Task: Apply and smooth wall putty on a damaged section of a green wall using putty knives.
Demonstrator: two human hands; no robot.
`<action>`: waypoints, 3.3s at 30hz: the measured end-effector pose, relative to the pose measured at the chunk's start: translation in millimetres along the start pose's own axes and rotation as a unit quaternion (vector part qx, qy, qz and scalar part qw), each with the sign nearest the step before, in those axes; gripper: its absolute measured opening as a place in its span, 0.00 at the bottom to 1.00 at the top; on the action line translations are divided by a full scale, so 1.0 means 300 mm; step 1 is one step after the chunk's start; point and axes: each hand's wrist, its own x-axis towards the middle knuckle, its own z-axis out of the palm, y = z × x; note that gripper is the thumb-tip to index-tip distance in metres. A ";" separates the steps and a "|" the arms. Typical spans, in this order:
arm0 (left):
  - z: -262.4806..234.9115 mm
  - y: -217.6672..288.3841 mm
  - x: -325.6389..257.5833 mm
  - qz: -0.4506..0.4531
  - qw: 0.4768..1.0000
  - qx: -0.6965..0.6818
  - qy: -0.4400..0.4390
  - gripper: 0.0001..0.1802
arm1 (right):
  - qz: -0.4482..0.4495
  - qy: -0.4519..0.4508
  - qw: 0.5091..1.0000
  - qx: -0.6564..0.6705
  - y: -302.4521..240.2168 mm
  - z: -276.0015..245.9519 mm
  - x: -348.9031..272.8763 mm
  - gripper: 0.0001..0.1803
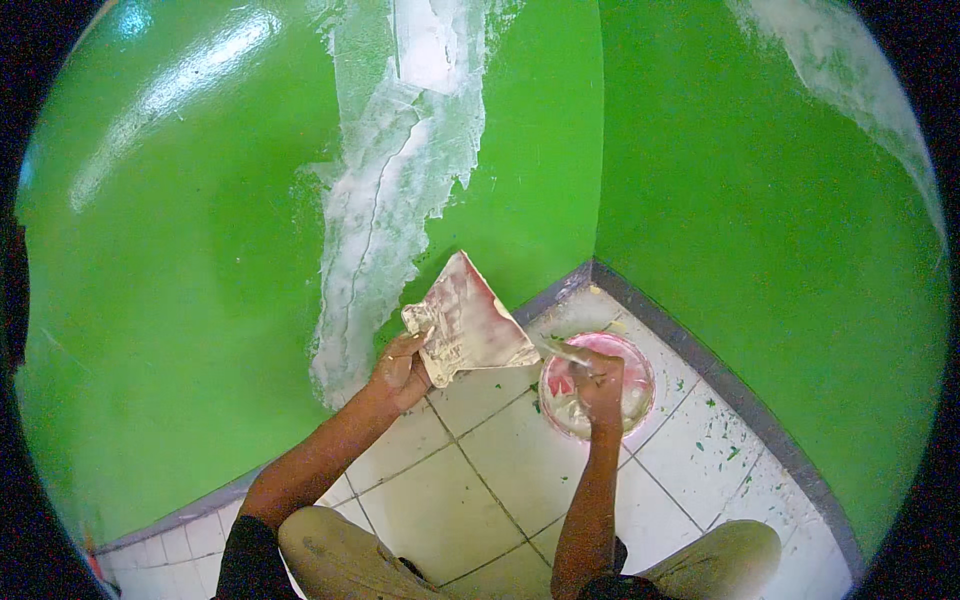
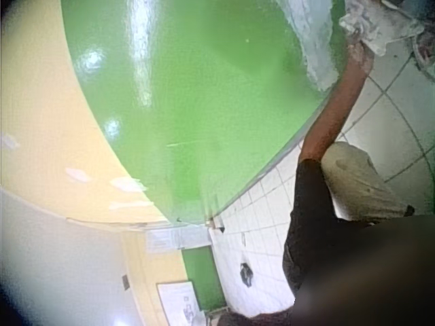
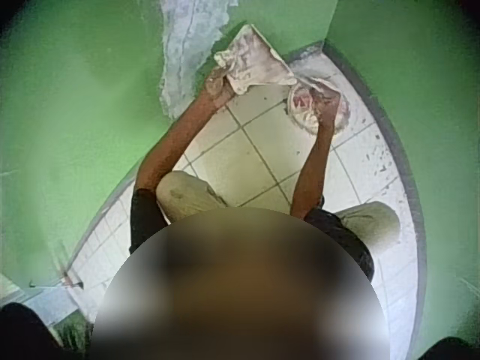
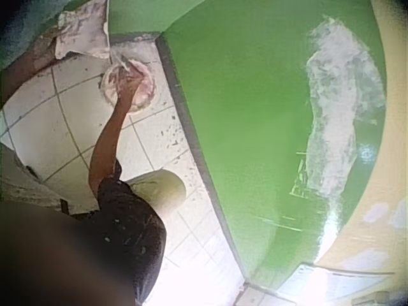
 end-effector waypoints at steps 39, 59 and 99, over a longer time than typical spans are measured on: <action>0.062 -0.033 -0.102 0.310 0.619 0.718 -0.076 0.20 | 0.227 0.182 0.883 0.369 -0.050 0.228 0.006 0.08; -0.111 0.049 -0.214 -0.026 0.528 0.819 -0.223 0.21 | -0.214 0.230 0.921 -0.231 -0.655 0.437 0.613 0.12; -0.261 0.009 -0.215 -0.001 0.582 0.771 -0.259 0.19 | -0.425 0.198 0.863 -0.187 -0.667 0.772 0.419 0.24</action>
